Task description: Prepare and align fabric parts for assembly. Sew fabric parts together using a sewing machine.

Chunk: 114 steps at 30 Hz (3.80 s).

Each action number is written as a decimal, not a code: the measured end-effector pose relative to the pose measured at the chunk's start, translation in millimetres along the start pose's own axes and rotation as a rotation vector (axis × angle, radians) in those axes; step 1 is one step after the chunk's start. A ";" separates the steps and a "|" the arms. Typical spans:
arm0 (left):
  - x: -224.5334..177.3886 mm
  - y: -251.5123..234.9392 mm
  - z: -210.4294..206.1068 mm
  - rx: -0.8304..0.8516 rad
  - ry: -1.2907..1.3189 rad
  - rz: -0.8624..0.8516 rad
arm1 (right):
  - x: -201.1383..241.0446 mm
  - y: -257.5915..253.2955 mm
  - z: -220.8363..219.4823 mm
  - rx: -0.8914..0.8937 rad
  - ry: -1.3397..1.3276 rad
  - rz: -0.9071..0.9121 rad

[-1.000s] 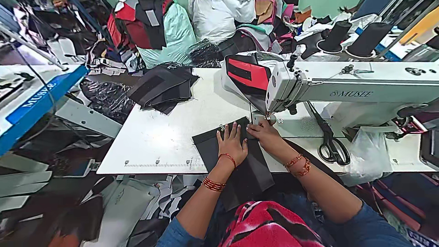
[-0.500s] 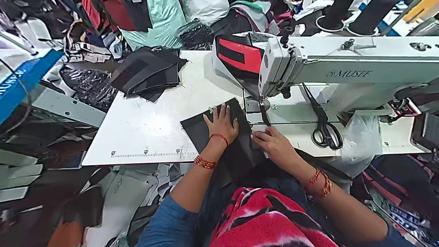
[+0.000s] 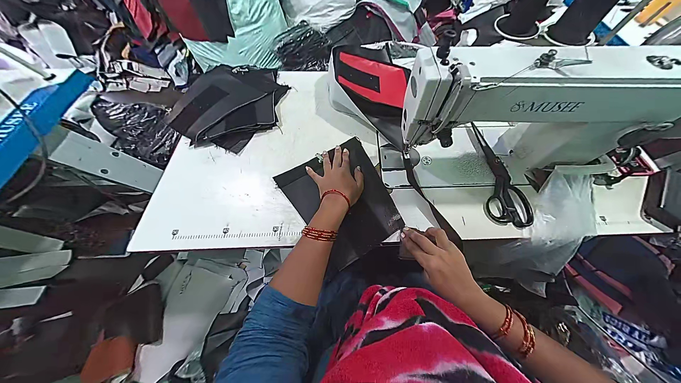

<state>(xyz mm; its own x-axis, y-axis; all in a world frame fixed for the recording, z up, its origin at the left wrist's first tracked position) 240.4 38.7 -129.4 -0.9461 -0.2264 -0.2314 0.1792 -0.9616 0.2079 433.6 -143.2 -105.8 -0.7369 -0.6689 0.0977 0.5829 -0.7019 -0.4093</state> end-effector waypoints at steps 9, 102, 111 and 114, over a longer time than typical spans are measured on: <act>2.3 0.7 0.2 -0.010 0.003 0.041 | 23.2 -22.8 -10.8 -0.029 -0.026 -0.031; 5.3 46.9 -4.6 -0.142 0.112 -0.354 | -113.8 92.5 120.7 0.326 -0.513 -0.359; 107.3 36.4 31.3 -0.205 0.005 -0.386 | -286.0 216.3 236.0 -0.414 0.055 -1.297; 111.3 58.4 42.8 -0.310 0.068 -0.096 | -321.5 211.7 182.4 -0.513 -0.137 -1.407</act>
<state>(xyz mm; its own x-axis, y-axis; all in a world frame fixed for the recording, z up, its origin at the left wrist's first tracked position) 134.0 -36.0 -102.4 -0.9443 -0.1326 -0.3011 0.1738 -0.9781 -0.1145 856.3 -121.5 -58.4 -0.5238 0.4222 0.7398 -0.7548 -0.6326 -0.1735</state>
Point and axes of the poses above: each hand's wrist, its own y-axis away from the middle knuckle, its own z-axis out of the back of the hand, x = y × z, the point moved 8 cm from there along -y, towards the middle knuckle, and after that the axes turned 7 degrees about z, right-handed, at the moved point
